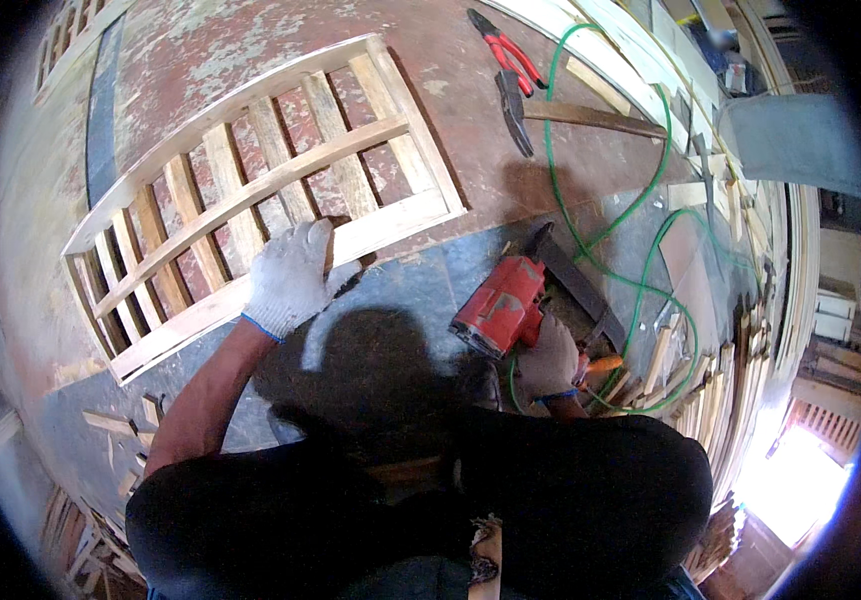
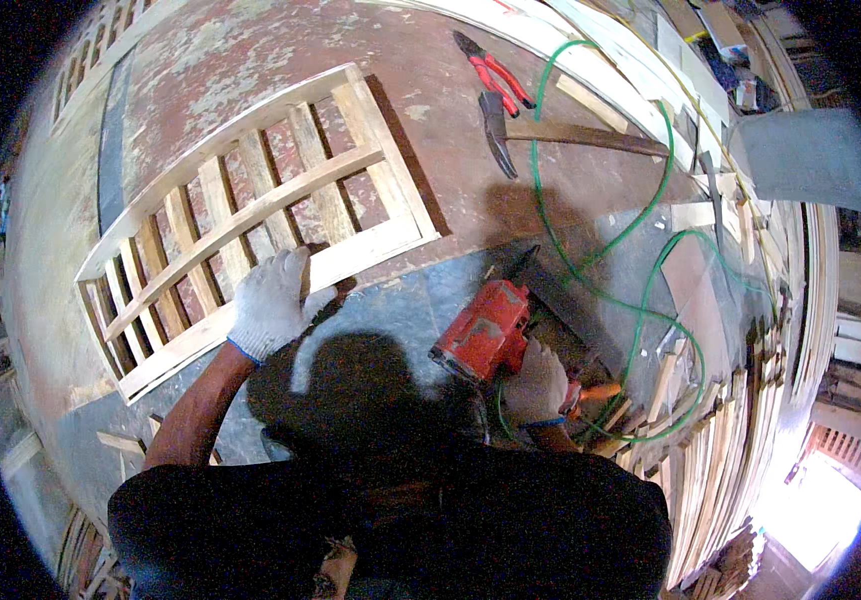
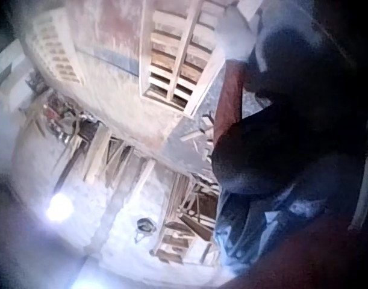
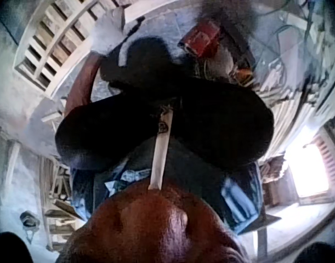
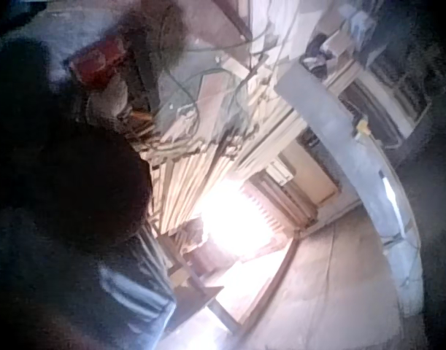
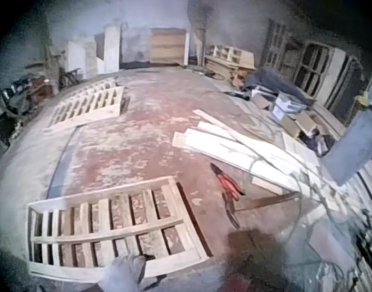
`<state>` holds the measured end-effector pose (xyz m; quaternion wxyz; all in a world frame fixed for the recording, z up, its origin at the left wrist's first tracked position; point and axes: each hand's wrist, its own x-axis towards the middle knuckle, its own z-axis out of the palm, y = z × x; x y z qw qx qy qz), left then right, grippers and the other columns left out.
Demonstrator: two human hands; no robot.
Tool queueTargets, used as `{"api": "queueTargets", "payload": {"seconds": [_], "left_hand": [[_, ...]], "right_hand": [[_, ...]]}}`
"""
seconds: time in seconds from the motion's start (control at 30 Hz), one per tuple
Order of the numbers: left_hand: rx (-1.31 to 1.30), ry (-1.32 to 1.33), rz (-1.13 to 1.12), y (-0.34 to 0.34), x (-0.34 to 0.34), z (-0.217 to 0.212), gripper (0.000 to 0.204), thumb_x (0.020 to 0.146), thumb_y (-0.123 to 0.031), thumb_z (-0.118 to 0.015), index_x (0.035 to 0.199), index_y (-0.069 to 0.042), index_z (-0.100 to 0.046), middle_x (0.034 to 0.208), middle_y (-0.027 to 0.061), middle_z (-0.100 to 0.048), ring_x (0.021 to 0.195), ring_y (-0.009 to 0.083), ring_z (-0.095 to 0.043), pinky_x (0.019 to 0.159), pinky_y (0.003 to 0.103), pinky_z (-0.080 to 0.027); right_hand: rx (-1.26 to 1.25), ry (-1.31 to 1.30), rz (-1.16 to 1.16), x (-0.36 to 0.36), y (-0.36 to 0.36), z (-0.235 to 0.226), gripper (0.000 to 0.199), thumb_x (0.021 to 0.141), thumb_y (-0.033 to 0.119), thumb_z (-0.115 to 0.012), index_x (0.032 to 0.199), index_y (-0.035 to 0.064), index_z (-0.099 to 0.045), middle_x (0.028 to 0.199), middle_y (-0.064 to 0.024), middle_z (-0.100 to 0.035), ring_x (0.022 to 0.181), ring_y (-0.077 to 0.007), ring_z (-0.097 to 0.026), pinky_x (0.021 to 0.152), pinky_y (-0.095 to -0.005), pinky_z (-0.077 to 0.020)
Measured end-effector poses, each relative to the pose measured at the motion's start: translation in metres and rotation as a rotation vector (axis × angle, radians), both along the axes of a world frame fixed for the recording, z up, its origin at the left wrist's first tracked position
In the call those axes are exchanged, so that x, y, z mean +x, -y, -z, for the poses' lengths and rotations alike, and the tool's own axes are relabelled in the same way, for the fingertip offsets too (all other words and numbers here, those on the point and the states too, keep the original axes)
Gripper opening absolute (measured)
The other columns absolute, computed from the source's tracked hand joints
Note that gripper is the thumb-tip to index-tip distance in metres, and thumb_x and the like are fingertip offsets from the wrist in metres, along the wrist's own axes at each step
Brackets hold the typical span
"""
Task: The person assembles a wooden frame structure on the floor using a pneumatic nail gun and a hammer. They pick up wooden slats, position them into a grid pattern, and secure them by driving nails into the joints. The person repeatedly adjusts the frame and uses the hammer to tap pieces into alignment.
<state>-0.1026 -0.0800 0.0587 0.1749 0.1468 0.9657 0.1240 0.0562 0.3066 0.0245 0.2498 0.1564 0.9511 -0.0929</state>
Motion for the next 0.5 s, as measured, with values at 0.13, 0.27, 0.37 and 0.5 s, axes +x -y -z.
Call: {"api": "queueTargets", "payload": {"seconds": [0.13,0.27,0.37,0.5], "left_hand": [[-0.010,0.020,0.069,0.008,0.010,-0.004,0.077,0.092,-0.062,-0.065,0.136,0.001,-0.054,0.119,0.0234,-0.064,0.110,0.0411,-0.064,0.096,0.051,-0.051],[-0.013,-0.031,0.164,0.020,0.043,0.002,0.066,0.088,-0.049,-0.077,0.129,-0.001,-0.057,0.112,0.0180,-0.064,0.105,0.0377,-0.064,0.088,0.047,-0.055],[0.010,-0.017,0.125,0.018,0.052,0.002,0.067,0.085,-0.045,-0.081,0.130,-0.002,-0.056,0.110,0.0176,-0.064,0.104,0.0374,-0.064,0.087,0.047,-0.054],[-0.018,-0.046,0.149,0.016,0.052,-0.001,0.069,0.082,-0.045,-0.083,0.128,-0.002,-0.057,0.109,0.0180,-0.064,0.100,0.0372,-0.065,0.085,0.047,-0.054]], "right_hand": [[-0.385,-0.043,0.126,-0.018,-0.001,-0.032,0.069,0.082,0.038,-0.079,0.139,0.0035,-0.059,0.118,-0.0199,-0.073,0.112,-0.0414,-0.070,0.093,-0.0469,-0.0559],[-0.206,-0.161,-0.130,-0.043,-0.023,-0.092,0.052,0.089,0.027,-0.075,0.136,0.0072,-0.063,0.114,-0.0148,-0.076,0.108,-0.0370,-0.072,0.092,-0.0435,-0.0566],[-0.312,-0.245,-0.315,-0.055,-0.064,-0.100,0.040,0.093,0.022,-0.071,0.129,0.0055,-0.065,0.099,-0.0119,-0.076,0.089,-0.0341,-0.074,0.081,-0.0439,-0.0579],[-1.393,0.247,0.534,-0.084,-0.067,-0.116,0.027,0.095,0.028,-0.066,0.105,0.0037,-0.061,0.077,-0.0094,-0.063,0.059,-0.0260,-0.061,0.056,-0.0413,-0.0505]]}}
